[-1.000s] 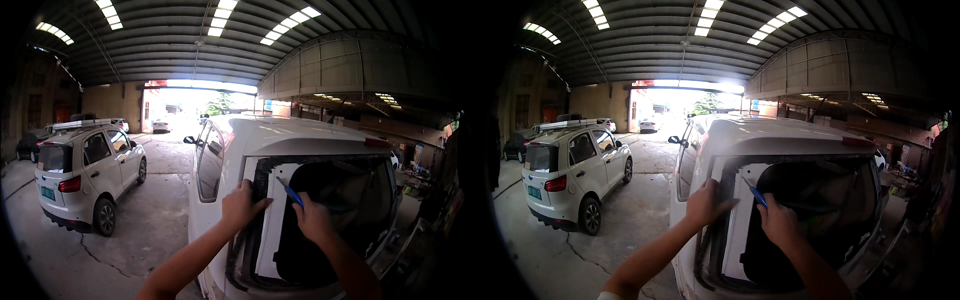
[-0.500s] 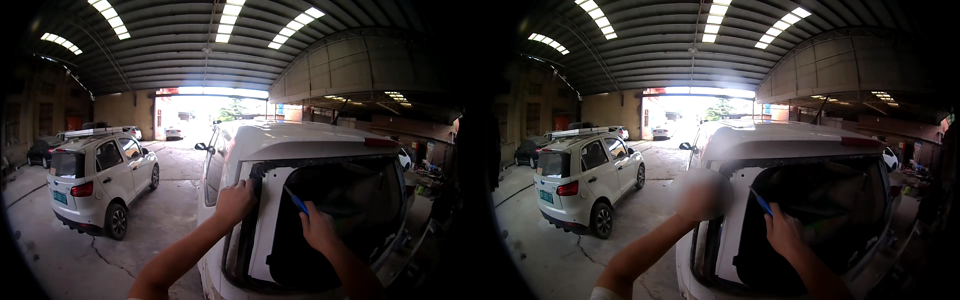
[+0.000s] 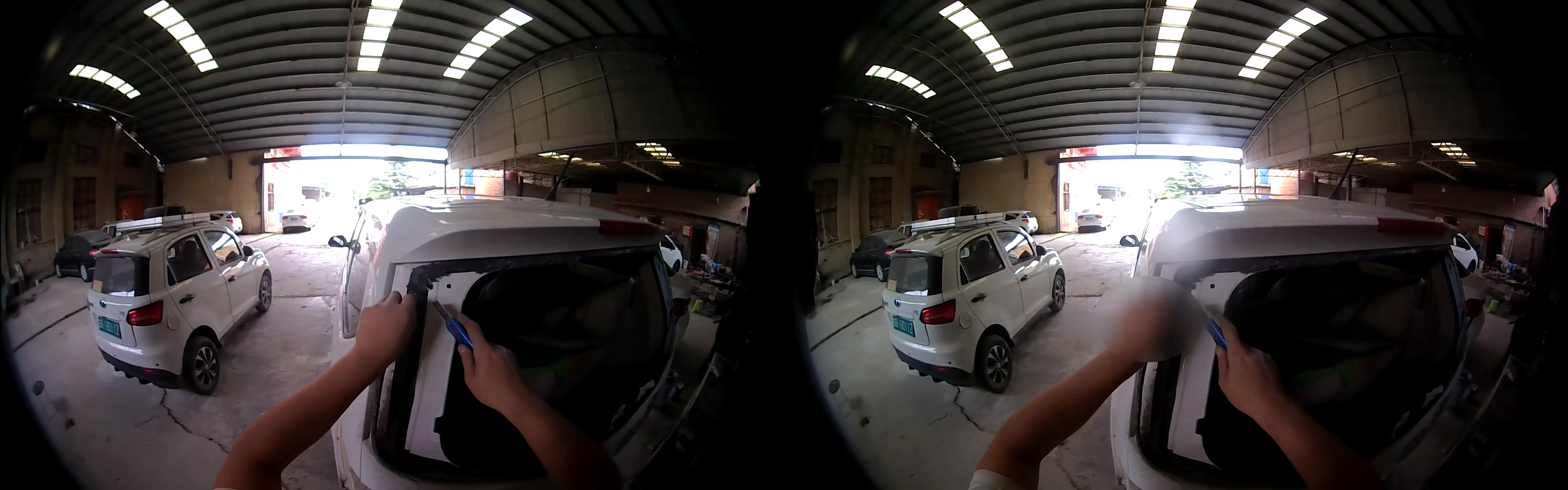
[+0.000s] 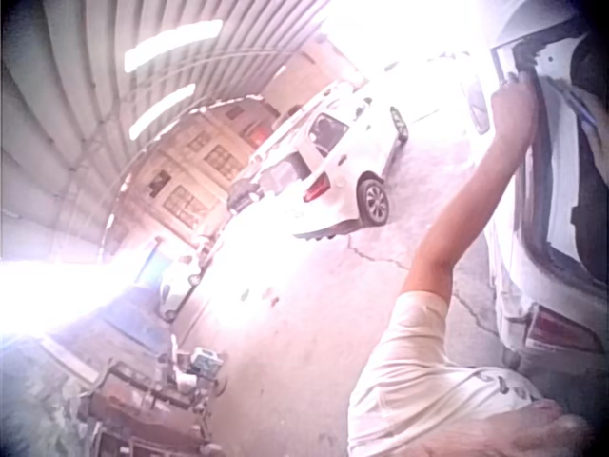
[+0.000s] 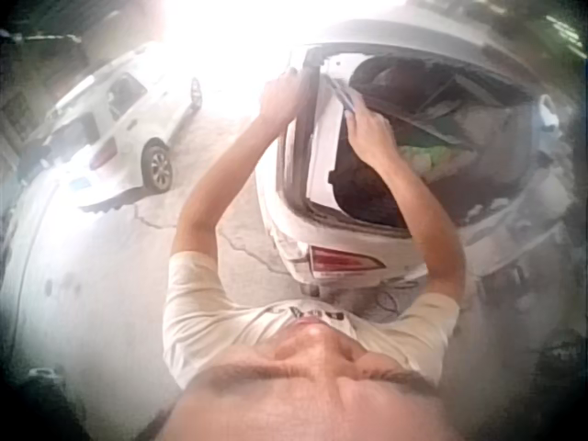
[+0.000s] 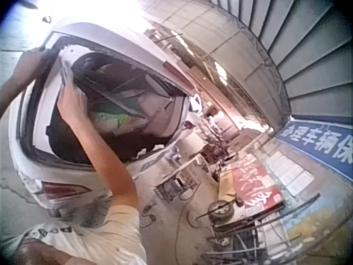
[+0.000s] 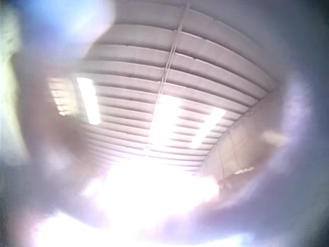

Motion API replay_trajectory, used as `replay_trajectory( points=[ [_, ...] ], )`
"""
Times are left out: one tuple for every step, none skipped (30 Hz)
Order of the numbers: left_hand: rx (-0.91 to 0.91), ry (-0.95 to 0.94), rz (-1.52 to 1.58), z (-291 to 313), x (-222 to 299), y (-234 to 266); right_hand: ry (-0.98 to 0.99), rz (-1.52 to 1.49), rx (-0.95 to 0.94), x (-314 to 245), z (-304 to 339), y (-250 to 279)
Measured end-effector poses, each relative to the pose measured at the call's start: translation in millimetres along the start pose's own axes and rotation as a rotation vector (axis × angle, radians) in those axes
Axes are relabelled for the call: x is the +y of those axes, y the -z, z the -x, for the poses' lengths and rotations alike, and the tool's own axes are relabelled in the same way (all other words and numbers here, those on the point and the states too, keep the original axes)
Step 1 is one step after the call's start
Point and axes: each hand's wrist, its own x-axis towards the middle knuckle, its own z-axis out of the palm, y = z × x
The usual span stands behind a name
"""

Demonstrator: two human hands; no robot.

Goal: The person scrapes old black sealant from the rear window frame of a white car using a blue utility knife. They work along the vertical and horizontal edges of the frame, removing the material in strips. The person briefly walks to a workbench to retrieve a yellow tool before returning to continue scraping the sealant.

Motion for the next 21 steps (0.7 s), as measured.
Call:
replay_trajectory(
  points=[
    [0.005,0.036,0.03,-1,1,2,-0.02,-0.014,-0.015,-1,-1,0],
    [0.009,0.072,0.059,-3,3,7,-0.021,-0.017,-0.011,0,-2,-2],
    [-0.005,0.096,0.093,-5,4,13,-0.021,-0.021,-0.007,2,-3,-5],
    [-0.017,0.121,0.123,-7,5,20,-0.018,-0.026,-0.002,2,-4,-8],
    [-0.048,0.134,0.157,-8,4,27,-0.014,-0.042,0.001,1,-3,-10],
    [-0.072,0.157,0.202,-10,4,30,-0.011,-0.058,0.006,-1,-3,-11],
    [-0.098,0.19,0.253,-11,0,30,-0.009,-0.07,0.002,-3,-5,-16],
    [-0.116,0.233,0.315,-12,-3,29,-0.001,-0.071,0.006,-4,-7,-23],
    [-0.135,0.276,0.378,-12,-6,27,0.008,-0.072,0.011,-4,-9,-31],
    [-0.136,0.254,0.396,-12,-6,30,0.019,-0.076,0.022,-6,-9,-35],
    [-0.137,0.232,0.415,-11,-7,34,0.015,-0.094,0.037,-10,-9,-37],
    [-0.139,0.225,0.447,-11,-8,36,0.011,-0.113,0.051,-15,-10,-39],
    [-0.141,0.217,0.478,-11,-9,38,0.006,-0.131,0.067,-20,-10,-41],
    [-0.142,0.223,0.522,-11,-11,38,-0.003,-0.149,0.069,-23,-10,-43],
    [-0.146,0.223,0.555,-11,-13,37,-0.012,-0.166,0.072,-26,-11,-45],
    [-0.151,0.223,0.587,-11,-16,36,-0.023,-0.184,0.074,-29,-12,-46],
    [-0.157,0.217,0.609,-11,-20,33,-0.026,-0.174,0.077,-29,-12,-49],
    [-0.166,0.22,0.639,-11,-22,31,-0.03,-0.165,0.08,-29,-13,-52],
    [-0.175,0.222,0.669,-11,-25,28,-0.032,-0.155,0.083,-29,-14,-54],
    [-0.186,0.234,0.707,-11,-28,26,-0.036,-0.171,0.1,-29,-13,-55],
    [-0.209,0.251,0.741,-11,-30,25,-0.039,-0.186,0.117,-28,-12,-57]
  ],
)
